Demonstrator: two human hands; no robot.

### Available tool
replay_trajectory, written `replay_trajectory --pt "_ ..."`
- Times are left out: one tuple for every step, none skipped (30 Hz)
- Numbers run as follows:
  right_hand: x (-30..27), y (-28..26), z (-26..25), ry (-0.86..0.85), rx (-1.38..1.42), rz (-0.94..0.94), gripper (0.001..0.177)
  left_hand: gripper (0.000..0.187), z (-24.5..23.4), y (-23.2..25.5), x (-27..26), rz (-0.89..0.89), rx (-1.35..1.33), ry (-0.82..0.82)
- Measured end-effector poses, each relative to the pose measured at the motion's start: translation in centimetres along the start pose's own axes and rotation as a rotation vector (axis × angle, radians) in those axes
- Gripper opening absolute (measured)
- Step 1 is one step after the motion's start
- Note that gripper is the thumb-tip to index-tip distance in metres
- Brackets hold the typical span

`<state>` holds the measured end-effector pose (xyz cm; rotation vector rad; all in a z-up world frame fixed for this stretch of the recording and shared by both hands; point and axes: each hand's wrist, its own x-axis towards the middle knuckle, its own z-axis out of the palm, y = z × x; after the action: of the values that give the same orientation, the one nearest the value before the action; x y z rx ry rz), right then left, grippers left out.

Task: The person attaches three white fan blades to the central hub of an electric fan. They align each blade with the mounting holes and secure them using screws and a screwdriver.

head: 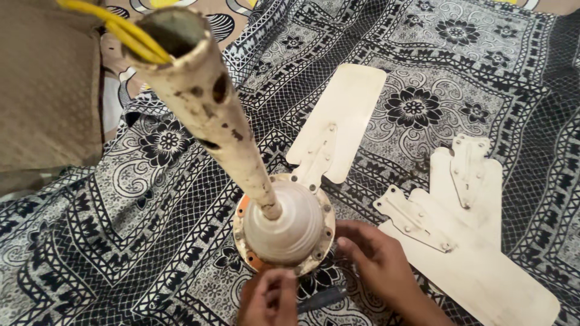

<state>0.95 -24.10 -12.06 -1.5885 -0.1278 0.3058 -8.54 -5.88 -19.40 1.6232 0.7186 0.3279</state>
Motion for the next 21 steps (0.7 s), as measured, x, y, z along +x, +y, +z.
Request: replay_trajectory --pt "0.5 0.0 0.4 0.002 0.016 0.046 0.041 0.017 -0.3 -0.7 0.3 0.09 0.066 0.153" --pt "1.3 -0.2 0.6 0.004 0.032 0.092 0.049 0.018 -0.6 -1.3 0.8 0.13 0.096 0.203" --pt "2.1 -0.2 1.0 0.003 0.053 0.136 0.056 0.019 -1.2 -1.7 1.7 0.172 0.131 0.255" --pt "2.8 -0.3 1.3 0.024 0.106 0.221 0.05 0.021 -1.8 -2.0 2.5 0.215 0.165 0.308" --pt "3.0 -0.3 1.1 0.05 0.155 0.318 0.045 0.02 -2.2 -2.3 2.7 0.147 -0.027 0.259" --pt "2.9 -0.1 1.2 0.076 0.203 0.414 0.042 0.02 -2.7 -2.3 3.2 0.078 -0.219 0.212" --pt "2.8 -0.2 0.8 0.068 0.152 0.405 0.043 0.019 -2.3 -2.1 3.4 0.007 -0.424 0.16" --pt "2.7 -0.3 0.6 0.06 0.101 0.396 0.043 0.021 -2.8 -1.6 4.0 -0.059 -0.518 0.006" --pt "2.9 -0.5 0.7 0.048 0.056 0.373 0.044 0.025 -3.7 -0.6 5.5 -0.111 -0.608 -0.148" --pt "3.2 -0.8 0.7 0.058 0.078 0.387 0.043 0.029 -3.9 0.4 6.1 -0.163 -0.695 -0.304" --pt "2.9 -0.7 0.9 0.066 0.105 0.414 0.042 0.03 -4.3 1.1 6.1 -0.125 -0.72 -0.294" --pt "2.6 -0.5 1.1 0.075 0.132 0.441 0.042 0.031 -4.7 1.8 5.8 -0.086 -0.744 -0.285" --pt "2.3 -0.2 1.3 0.055 0.122 0.437 0.039 0.033 -4.7 2.4 5.3 -0.051 -0.771 -0.276" --pt "1.9 0.2 1.7 0.034 0.112 0.433 0.037 0.029 -4.7 3.1 5.3 -0.021 -0.646 -0.148" --pt "1.7 0.4 1.8 0.014 0.097 0.424 0.035 0.026 -4.4 3.8 5.4 0.01 -0.525 -0.022" --pt "1.5 0.6 2.0 0.013 0.095 0.426 0.034 0.023 -4.3 4.4 5.5 0.041 -0.402 0.102" --pt "1.2 0.8 2.5 0.008 0.096 0.429 0.033 0.023 -4.4 4.9 5.6 0.021 -0.383 0.099" --pt "1.1 0.8 2.8 0.003 0.097 0.431 0.032 0.023 -4.6 5.3 5.7 0.001 -0.363 0.096" --pt "1.0 0.8 2.9 -0.004 0.085 0.428 0.031 0.024 -4.9 5.4 5.7 -0.019 -0.341 0.095" --pt "1.0 0.6 2.8 -0.011 0.073 0.424 0.03 0.021 -5.1 5.3 5.2 0.054 -0.231 0.099" --pt "1.1 0.4 2.8 -0.017 0.063 0.42 0.029 0.019 -5.4 5.0 4.6 0.128 -0.12 0.102"
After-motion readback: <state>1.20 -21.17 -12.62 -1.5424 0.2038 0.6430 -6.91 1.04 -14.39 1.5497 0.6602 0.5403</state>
